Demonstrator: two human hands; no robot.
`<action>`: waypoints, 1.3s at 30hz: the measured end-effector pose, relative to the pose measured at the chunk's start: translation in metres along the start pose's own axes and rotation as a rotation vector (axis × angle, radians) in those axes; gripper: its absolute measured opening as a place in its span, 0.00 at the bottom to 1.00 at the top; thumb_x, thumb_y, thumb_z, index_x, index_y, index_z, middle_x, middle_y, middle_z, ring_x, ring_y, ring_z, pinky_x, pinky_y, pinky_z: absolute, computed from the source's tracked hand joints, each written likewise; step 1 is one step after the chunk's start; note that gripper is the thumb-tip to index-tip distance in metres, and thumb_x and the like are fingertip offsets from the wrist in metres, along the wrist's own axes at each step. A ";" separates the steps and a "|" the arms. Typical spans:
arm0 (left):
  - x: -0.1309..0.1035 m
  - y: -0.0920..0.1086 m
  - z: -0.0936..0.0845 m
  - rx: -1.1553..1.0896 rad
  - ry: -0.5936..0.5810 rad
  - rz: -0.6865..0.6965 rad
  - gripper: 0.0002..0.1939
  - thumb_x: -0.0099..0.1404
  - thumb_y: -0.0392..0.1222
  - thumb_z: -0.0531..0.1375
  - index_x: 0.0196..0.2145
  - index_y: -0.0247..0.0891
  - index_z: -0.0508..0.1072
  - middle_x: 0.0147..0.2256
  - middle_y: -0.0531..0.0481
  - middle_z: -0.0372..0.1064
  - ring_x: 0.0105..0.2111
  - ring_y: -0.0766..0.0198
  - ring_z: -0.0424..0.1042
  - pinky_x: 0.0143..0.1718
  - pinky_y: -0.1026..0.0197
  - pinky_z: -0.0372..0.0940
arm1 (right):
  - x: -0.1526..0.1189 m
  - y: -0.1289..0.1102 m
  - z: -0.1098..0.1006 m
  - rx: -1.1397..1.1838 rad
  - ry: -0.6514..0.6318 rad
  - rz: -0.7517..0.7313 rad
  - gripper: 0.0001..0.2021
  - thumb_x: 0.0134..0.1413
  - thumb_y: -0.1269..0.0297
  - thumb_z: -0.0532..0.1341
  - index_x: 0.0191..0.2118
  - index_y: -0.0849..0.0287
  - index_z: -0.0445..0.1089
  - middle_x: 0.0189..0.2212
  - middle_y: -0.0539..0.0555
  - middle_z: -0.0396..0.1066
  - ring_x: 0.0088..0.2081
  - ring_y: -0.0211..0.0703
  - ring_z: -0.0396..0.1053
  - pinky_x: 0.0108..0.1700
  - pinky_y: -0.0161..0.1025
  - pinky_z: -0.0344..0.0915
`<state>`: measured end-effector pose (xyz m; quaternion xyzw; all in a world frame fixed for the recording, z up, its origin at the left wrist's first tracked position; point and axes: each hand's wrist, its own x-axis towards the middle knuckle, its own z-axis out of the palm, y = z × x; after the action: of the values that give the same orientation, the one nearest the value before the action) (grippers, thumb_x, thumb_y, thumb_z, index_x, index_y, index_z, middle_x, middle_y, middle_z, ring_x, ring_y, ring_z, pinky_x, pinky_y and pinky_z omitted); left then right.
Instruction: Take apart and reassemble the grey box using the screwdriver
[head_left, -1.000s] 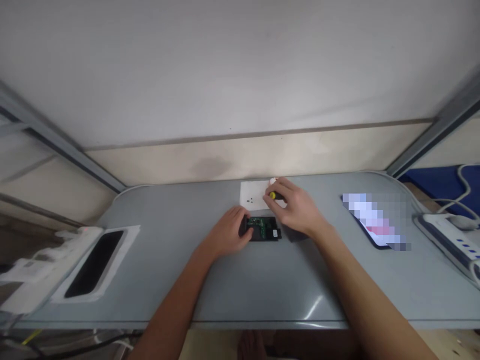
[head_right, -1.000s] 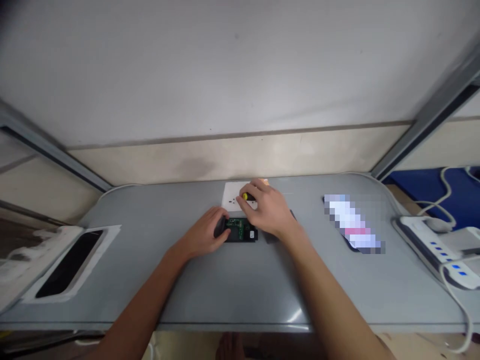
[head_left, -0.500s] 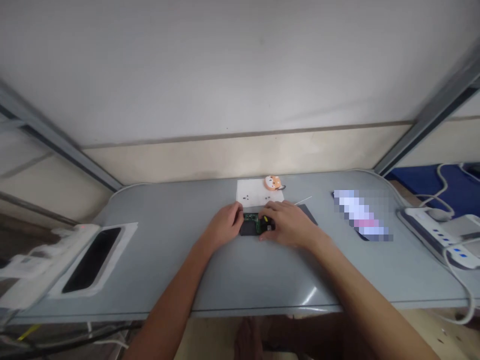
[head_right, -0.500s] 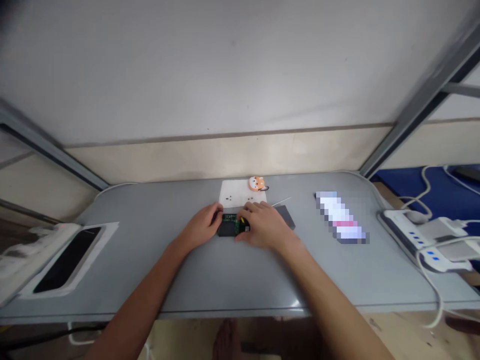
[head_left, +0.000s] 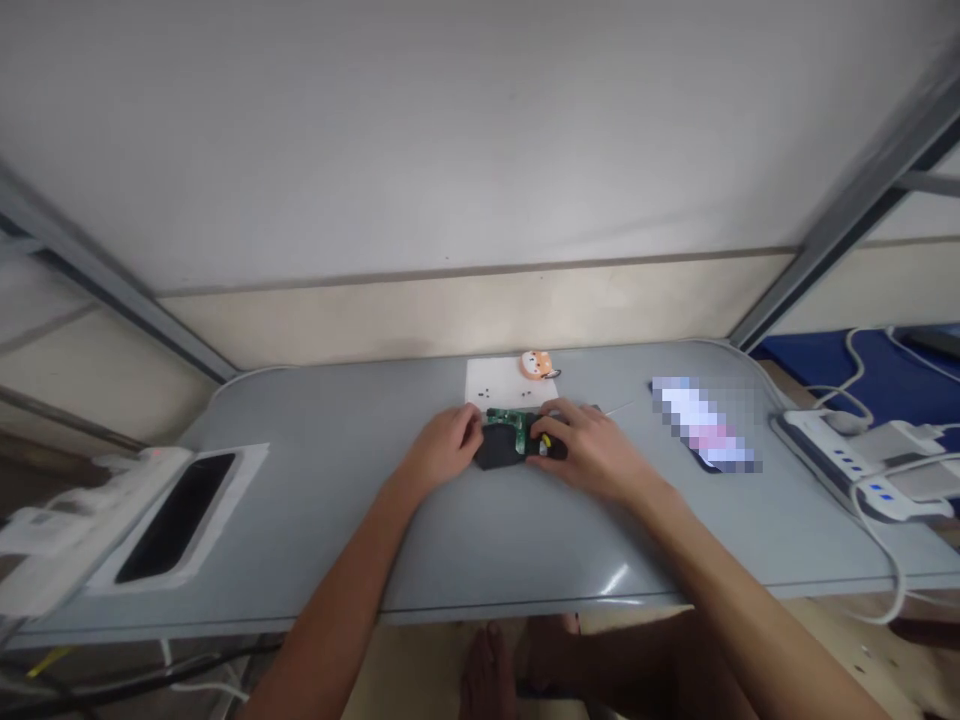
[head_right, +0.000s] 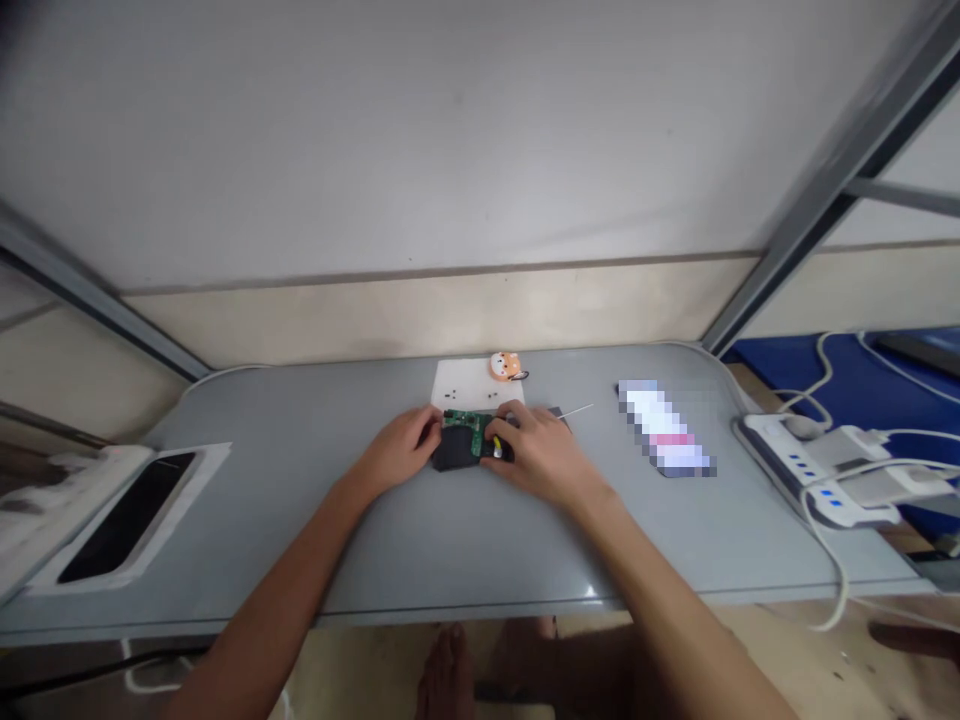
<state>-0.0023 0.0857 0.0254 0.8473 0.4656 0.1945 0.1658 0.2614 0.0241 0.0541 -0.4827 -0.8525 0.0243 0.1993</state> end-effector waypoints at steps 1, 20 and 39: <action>0.000 0.000 0.000 -0.001 0.001 0.002 0.06 0.70 0.37 0.51 0.39 0.40 0.69 0.35 0.47 0.72 0.34 0.59 0.69 0.39 0.55 0.64 | -0.002 0.000 0.002 0.011 0.009 -0.005 0.13 0.66 0.53 0.62 0.49 0.53 0.75 0.53 0.59 0.73 0.45 0.54 0.75 0.48 0.52 0.68; -0.002 -0.005 -0.006 0.012 0.001 -0.028 0.07 0.71 0.39 0.52 0.37 0.41 0.68 0.32 0.50 0.70 0.31 0.60 0.68 0.35 0.58 0.60 | -0.036 -0.013 -0.018 0.093 -0.161 -0.193 0.11 0.64 0.52 0.64 0.44 0.53 0.76 0.52 0.57 0.74 0.43 0.50 0.76 0.49 0.51 0.69; -0.003 -0.004 0.000 0.080 0.058 -0.044 0.06 0.73 0.43 0.53 0.39 0.40 0.67 0.34 0.48 0.73 0.35 0.57 0.72 0.39 0.55 0.63 | -0.027 0.034 -0.014 -0.071 -0.060 0.039 0.16 0.69 0.54 0.57 0.55 0.55 0.71 0.55 0.62 0.71 0.46 0.53 0.75 0.51 0.52 0.69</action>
<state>-0.0069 0.0850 0.0234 0.8368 0.4961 0.1966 0.1224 0.3064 0.0180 0.0510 -0.5049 -0.8489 0.0125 0.1560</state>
